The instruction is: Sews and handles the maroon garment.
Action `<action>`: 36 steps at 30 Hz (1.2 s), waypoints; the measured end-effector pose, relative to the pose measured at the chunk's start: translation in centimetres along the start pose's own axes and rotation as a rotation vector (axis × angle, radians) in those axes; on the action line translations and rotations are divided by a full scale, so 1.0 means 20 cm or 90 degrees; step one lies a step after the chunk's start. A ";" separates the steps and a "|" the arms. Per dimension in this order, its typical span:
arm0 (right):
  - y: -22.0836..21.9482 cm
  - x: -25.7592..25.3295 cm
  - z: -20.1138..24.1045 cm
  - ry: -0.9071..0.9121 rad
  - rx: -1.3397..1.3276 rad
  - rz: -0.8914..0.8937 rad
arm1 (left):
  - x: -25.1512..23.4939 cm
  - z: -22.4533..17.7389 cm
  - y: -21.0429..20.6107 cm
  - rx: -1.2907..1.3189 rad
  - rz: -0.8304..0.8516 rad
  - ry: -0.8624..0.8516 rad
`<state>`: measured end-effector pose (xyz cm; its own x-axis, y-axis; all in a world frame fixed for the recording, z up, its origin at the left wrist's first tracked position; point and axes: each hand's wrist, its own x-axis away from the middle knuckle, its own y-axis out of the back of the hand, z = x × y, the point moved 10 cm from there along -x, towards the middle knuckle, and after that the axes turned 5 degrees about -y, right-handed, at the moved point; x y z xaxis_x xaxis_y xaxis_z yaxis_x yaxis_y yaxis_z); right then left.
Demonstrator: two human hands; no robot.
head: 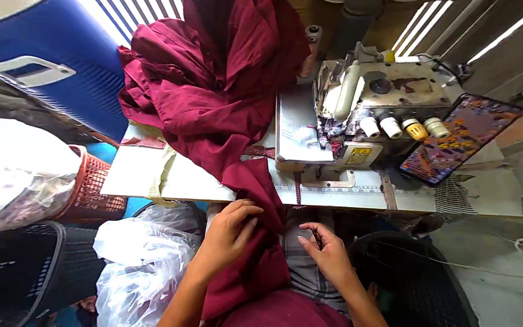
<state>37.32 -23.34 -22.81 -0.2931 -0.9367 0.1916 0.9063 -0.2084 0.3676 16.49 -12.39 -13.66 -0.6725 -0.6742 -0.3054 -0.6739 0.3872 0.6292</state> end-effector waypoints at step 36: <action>-0.26 -0.34 0.68 0.302 0.253 -0.005 | -0.07 0.26 0.10 0.350 -0.216 0.168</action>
<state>30.47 -12.06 -13.66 -0.0500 -0.9776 -0.2045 0.6953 -0.1811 0.6955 14.53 -7.44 -15.74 -0.3478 -0.9175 -0.1928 -0.9375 0.3436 0.0560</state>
